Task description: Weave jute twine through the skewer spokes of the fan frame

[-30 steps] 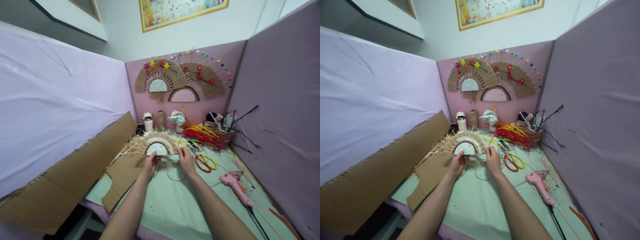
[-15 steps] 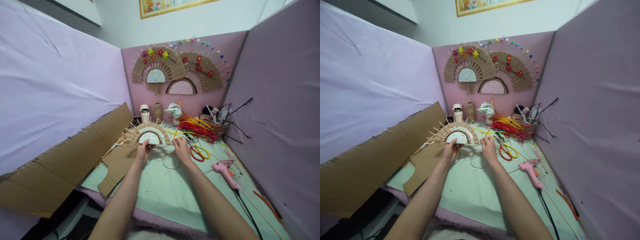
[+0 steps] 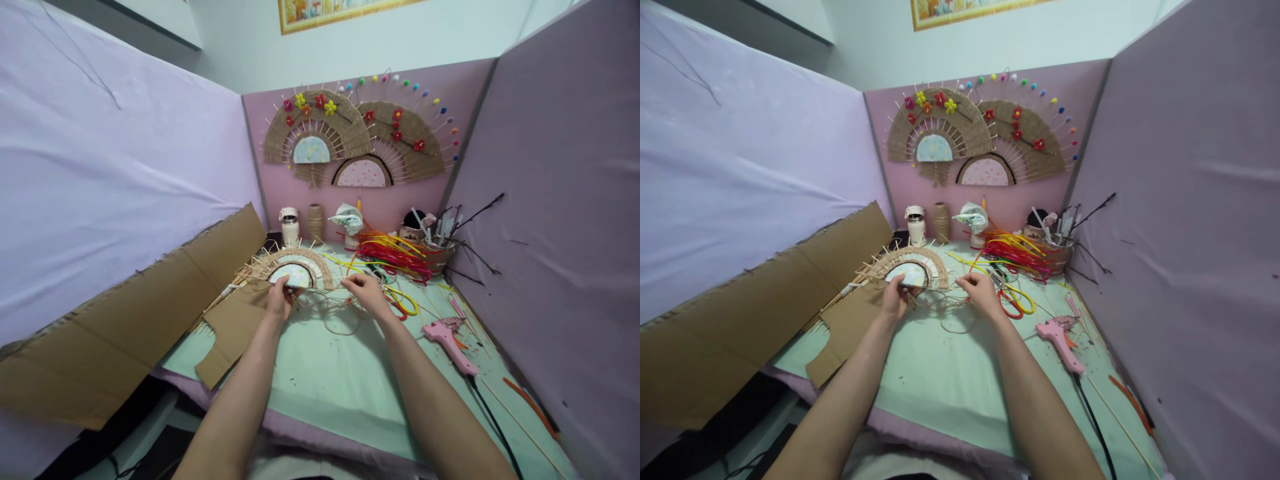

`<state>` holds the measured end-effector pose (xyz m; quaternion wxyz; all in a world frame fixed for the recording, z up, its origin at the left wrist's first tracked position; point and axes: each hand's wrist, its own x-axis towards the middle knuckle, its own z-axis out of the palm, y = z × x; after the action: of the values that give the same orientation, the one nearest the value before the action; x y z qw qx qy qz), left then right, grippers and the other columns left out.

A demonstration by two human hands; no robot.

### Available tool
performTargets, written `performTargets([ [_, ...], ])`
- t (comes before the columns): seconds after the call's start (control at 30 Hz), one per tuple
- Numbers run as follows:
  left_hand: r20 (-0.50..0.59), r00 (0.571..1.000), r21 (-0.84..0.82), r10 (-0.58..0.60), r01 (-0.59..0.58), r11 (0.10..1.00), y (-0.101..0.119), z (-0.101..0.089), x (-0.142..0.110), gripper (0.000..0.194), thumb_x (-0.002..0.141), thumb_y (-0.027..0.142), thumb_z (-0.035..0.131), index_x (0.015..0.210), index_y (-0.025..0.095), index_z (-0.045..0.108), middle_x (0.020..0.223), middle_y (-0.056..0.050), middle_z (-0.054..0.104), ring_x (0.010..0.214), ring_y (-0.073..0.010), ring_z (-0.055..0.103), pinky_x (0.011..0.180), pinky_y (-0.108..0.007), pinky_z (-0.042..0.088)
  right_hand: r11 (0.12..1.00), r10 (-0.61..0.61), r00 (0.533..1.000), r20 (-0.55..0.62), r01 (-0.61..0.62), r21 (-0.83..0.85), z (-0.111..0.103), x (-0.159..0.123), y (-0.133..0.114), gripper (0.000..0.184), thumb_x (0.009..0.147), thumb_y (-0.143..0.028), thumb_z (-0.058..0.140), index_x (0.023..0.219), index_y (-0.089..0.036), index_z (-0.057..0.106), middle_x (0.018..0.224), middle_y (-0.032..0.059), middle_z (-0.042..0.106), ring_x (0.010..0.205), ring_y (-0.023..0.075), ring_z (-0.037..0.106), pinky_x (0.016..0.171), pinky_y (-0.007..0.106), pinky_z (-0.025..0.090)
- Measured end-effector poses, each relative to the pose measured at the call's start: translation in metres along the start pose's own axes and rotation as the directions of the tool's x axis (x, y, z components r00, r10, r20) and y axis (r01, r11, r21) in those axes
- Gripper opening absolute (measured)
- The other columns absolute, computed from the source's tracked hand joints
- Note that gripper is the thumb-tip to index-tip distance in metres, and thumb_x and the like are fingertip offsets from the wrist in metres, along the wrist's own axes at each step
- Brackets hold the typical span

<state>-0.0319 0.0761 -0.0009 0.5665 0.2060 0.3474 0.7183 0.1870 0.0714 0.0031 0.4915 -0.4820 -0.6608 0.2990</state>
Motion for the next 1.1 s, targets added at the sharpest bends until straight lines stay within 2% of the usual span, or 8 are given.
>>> performTargets([
  [0.1,-0.022,1.000,-0.002,-0.012,0.012,1.000,0.001,-0.001,0.000,0.014,0.068,0.018,0.060,0.082,0.014,0.058,0.068,0.000,0.065,0.057,-0.0101,0.059,0.056,-0.022,0.053,0.998,-0.003,0.996,0.084,-0.003,0.070,-0.003,0.000,-0.001,0.025,0.073,-0.039,0.057,0.069,-0.016,0.065,0.062,0.0005,0.060,0.057,0.0134,0.049,0.056,0.026,0.037],
  [0.17,-0.020,0.999,0.011,-0.028,0.029,1.000,0.002,-0.001,-0.002,0.015,0.067,0.018,0.060,0.081,0.014,0.058,0.067,0.000,0.064,0.054,-0.0099,0.058,0.052,-0.022,0.052,0.997,-0.043,0.995,0.086,0.037,0.070,-0.002,0.000,0.000,0.024,0.074,-0.038,0.056,0.071,-0.016,0.065,0.063,0.0007,0.061,0.058,0.0135,0.050,0.056,0.025,0.038],
  [0.33,-0.009,0.999,0.049,-0.050,0.050,0.998,0.001,-0.001,-0.003,0.015,0.065,0.018,0.062,0.079,0.013,0.059,0.064,0.000,0.064,0.051,-0.0099,0.057,0.045,-0.019,0.048,0.955,-0.271,0.963,-0.014,0.267,-0.129,0.000,-0.002,0.004,0.025,0.079,-0.039,0.057,0.066,-0.018,0.063,0.065,0.0027,0.059,0.063,0.0150,0.050,0.061,0.027,0.038],
  [0.5,-0.033,0.999,0.060,-0.034,0.036,0.998,0.001,-0.003,0.002,0.012,0.065,0.019,0.060,0.075,0.014,0.057,0.061,0.001,0.062,0.049,-0.0089,0.056,0.048,-0.019,0.049,0.903,-0.390,0.916,-0.096,0.359,-0.236,-0.004,-0.005,0.002,0.028,0.083,-0.041,0.054,0.068,-0.019,0.058,0.066,0.0022,0.054,0.065,0.0153,0.048,0.065,0.028,0.037],
  [0.9,-0.025,0.998,0.150,-0.054,0.058,0.987,0.008,-0.008,0.002,0.012,0.064,0.020,0.060,0.073,0.014,0.053,0.050,0.003,0.056,0.039,-0.0086,0.049,0.037,-0.019,0.044,0.879,-0.442,0.890,-0.113,0.405,-0.251,-0.004,-0.007,-0.007,0.020,0.088,-0.035,0.048,0.079,-0.020,0.058,0.080,0.0046,0.056,0.076,0.0166,0.052,0.073,0.029,0.041],
  [1.1,0.025,0.993,0.176,-0.115,0.109,0.978,0.009,-0.006,-0.004,0.011,0.062,0.018,0.061,0.069,0.014,0.053,0.049,0.003,0.056,0.039,-0.0088,0.050,0.036,-0.018,0.043,0.909,-0.379,0.918,-0.120,0.345,-0.235,-0.003,-0.004,0.001,0.021,0.084,-0.035,0.053,0.073,-0.019,0.060,0.072,0.0026,0.060,0.067,0.0152,0.052,0.067,0.028,0.040],
])
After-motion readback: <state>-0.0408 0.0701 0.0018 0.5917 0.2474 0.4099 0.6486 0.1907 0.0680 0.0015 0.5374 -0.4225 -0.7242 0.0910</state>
